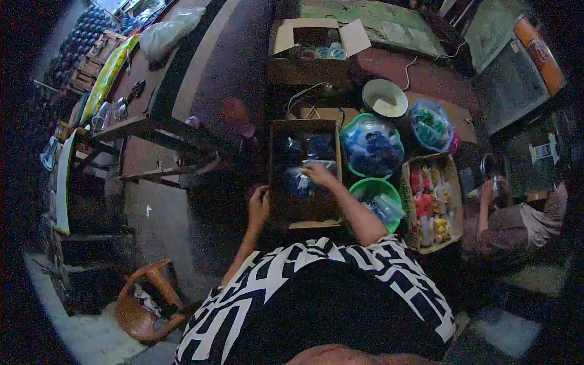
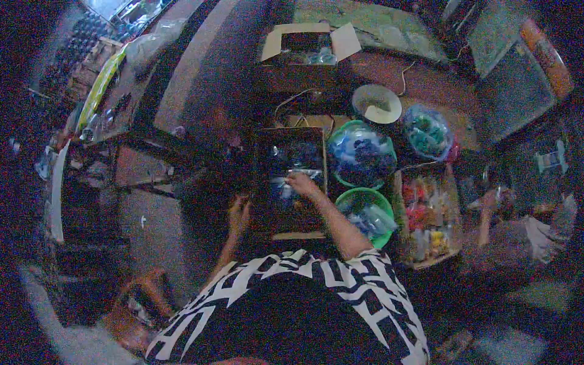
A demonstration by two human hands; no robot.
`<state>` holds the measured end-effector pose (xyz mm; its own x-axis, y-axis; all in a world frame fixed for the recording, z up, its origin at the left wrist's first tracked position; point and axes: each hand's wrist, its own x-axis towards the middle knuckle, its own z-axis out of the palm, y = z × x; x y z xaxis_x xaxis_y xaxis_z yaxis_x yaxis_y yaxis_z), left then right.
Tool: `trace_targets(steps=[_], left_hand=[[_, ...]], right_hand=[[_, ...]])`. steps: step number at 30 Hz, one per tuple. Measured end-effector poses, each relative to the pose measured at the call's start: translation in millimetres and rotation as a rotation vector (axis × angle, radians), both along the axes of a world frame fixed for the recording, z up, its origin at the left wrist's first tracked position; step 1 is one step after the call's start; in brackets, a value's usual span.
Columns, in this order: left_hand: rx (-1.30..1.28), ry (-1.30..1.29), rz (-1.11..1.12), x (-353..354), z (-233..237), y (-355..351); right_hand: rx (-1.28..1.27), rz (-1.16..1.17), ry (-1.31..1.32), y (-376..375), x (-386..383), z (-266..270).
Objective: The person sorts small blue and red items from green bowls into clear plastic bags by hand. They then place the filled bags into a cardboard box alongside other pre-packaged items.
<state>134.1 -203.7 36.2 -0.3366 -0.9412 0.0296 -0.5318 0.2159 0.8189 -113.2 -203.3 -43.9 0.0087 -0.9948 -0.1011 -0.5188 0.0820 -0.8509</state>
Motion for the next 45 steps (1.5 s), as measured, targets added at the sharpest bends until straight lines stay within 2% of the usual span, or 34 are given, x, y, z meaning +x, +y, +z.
trace_targets(steps=[1, 2, 3, 4, 5, 6, 8, 10, 12, 14, 15, 17, 18, 20, 21, 23, 24, 25, 27, 28, 30, 31, 33, 34, 35, 36, 37, 38, 39, 41, 42, 44, 45], left_hand=[[0.074, 0.027, 0.015, 5, -3, -1], [-0.089, 0.042, -0.073, 12, -15, -4], [-0.088, 0.033, -0.079, 21, -34, -5], [-0.194, 0.034, -0.08, 30, -57, -5], [-0.3, 0.035, -0.082, 37, -67, -7], [-0.3, 0.027, -0.086, 41, -62, -10], [-0.244, -0.02, -0.11, 41, -29, -10], [-0.186, -0.057, -0.133, 31, 6, -9], [-0.154, -0.07, -0.154, 15, 11, -13], [0.019, 0.177, -0.082, -4, 8, -21], [0.021, 0.178, -0.091, -12, 9, -23], [-0.398, -0.142, -0.158, -25, 11, -27], [-0.4, -0.14, -0.17, -31, 4, -31], [0.369, 0.271, -0.085, -42, -21, -37], [0.367, 0.269, -0.098, -43, -27, -33], [-0.119, -0.455, -0.57, -35, -43, -17], [-0.068, -0.486, -0.587, -32, -89, -20], [-0.072, -0.483, -0.596, -32, -101, -20], [-0.298, -0.629, -0.631, -33, -111, -16], [-0.294, -0.626, -0.639, -30, -113, -13], [-0.395, -0.375, -0.684, -25, -116, -14], [-0.396, -0.373, -0.69, -27, -113, -12], [-0.247, -0.668, -0.735, -32, -112, -7], [-0.249, -0.668, -0.74, -24, -129, -8], [-0.113, -0.276, -0.74, -5, -173, -9], [0.025, 0.114, -0.718, 0, -179, -9], [-0.036, 0.016, -0.733, 1, -187, -7], [-0.212, -0.294, -0.787, -2, -170, -4], [-0.295, -0.485, -0.826, -9, -147, 0], [-0.352, -0.547, -0.862, -13, -135, 3], [-0.389, -0.564, -0.876, -15, -129, 4], [-0.495, -0.594, -0.901, -19, -111, 6], [-0.536, -0.608, -0.91, -21, -106, 6]], right_hand=[[-0.001, -0.008, -0.007, -12, 4, -21], [0.115, -0.023, 0.005, -24, 9, -42], [0.232, -0.035, 0.014, -34, 13, -53], [0.283, 0.059, -0.078, -37, 10, -15], [0.282, 0.057, -0.088, -44, 12, -23], [0.323, 0.031, -0.245, -51, 13, -42], [0.459, 0.016, -0.485, -38, 5, -8], [0.41, 0.028, -0.485, -35, -4, -45], [0.362, 0.031, -0.479, -35, -7, -70], [0.239, 0.037, -0.488, -32, -8, -77], [0.238, 0.027, -0.488, -33, -5, -68], [0.285, -0.101, -0.397, -36, 9, -38], [0.282, -0.114, -0.399, -41, 11, -45], [0.2, -0.131, -0.188, -52, 11, -67], [0.196, -0.142, -0.19, -51, 15, -61], [-0.075, -0.267, 0.145, -43, 25, -36], [-0.077, -0.276, 0.147, -40, 28, -26], [-0.132, -0.324, 0.15, -36, 31, -18], [-0.179, -0.378, 0.155, -34, 31, -20], [-0.244, -0.356, 0.148, -33, 30, -26], [-0.306, -0.339, 0.142, -32, 28, -28], [-0.318, -0.34, 0.2, -32, 28, -20], [-0.331, -0.347, 0.257, -31, 30, -6], [-0.36, -0.371, 0.256, -30, 32, -2], [-0.388, -0.394, 0.253, -29, 35, 1], [-0.387, -0.395, 0.253, -31, 35, 0], [-0.33, -0.427, 0.195, -33, 35, 0], [-0.273, -0.457, 0.137, -34, 34, -1], [-0.273, -0.458, 0.135, -37, 34, -12], [-0.306, -0.47, -0.055, -45, 33, -40], [-0.308, -0.472, -0.056, -41, 35, -29], [-0.284, -0.499, 0.217, -27, 41, 2], [-0.283, -0.5, 0.217, -26, 41, 2]])
